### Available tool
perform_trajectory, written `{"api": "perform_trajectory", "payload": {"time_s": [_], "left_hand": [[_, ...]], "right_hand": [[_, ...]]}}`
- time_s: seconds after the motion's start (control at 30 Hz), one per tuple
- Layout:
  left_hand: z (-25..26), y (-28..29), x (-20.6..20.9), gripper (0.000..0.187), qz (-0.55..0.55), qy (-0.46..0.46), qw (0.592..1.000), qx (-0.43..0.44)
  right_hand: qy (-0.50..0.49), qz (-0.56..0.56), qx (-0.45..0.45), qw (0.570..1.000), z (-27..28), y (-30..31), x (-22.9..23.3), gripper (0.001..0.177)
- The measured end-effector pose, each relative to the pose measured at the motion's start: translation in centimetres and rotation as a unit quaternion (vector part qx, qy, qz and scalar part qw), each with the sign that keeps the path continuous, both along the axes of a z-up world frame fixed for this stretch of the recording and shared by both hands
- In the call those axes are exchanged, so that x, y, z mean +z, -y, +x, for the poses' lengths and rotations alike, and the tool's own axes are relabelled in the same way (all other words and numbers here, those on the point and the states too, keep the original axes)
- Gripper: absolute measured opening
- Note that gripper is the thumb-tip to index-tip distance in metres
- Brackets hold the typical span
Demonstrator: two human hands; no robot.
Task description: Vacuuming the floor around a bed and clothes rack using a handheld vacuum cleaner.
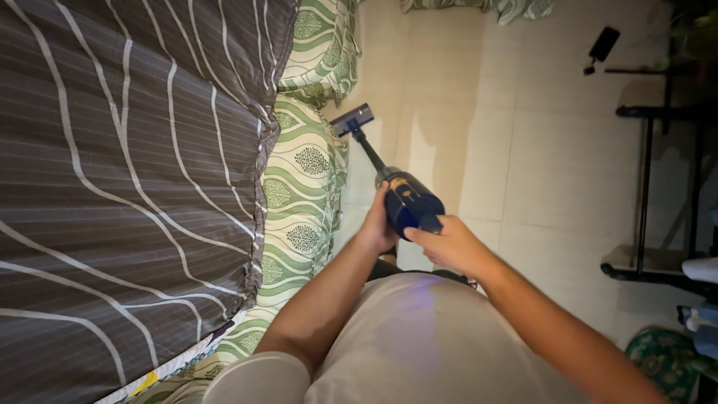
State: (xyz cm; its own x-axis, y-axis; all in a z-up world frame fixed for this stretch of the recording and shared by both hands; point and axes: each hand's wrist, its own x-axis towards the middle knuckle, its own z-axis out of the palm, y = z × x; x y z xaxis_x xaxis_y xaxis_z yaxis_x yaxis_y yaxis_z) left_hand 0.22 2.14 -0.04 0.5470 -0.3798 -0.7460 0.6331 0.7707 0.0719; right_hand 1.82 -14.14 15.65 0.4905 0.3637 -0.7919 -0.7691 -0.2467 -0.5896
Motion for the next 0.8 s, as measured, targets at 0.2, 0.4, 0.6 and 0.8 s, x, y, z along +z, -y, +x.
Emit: {"api": "perform_trajectory", "payload": {"time_s": [0.2,0.4,0.6,0.8], "left_hand": [[1.1,-3.5,-0.9,0.068,0.001,-0.020,1.000,-0.003],[1.8,-5.3,-3.8,0.066,0.038,0.009,0.999,0.016],[1.2,-3.6,-4.8,0.068,0.032,0.010,0.999,-0.021],[-0.3,-0.1,-0.9,0.066,0.032,0.015,0.998,-0.056]], "right_hand": [[0.069,0.033,0.047,0.996,0.7,-2.7,-3.4,0.036],[0.087,0.061,0.043,0.993,0.7,-4.6,-4.8,0.035],[0.071,0.013,-0.002,0.997,-0.6,-3.0,-5.2,0.035],[0.014,-0.023,-0.061,0.998,-2.6,0.5,-0.9,0.034]]}}
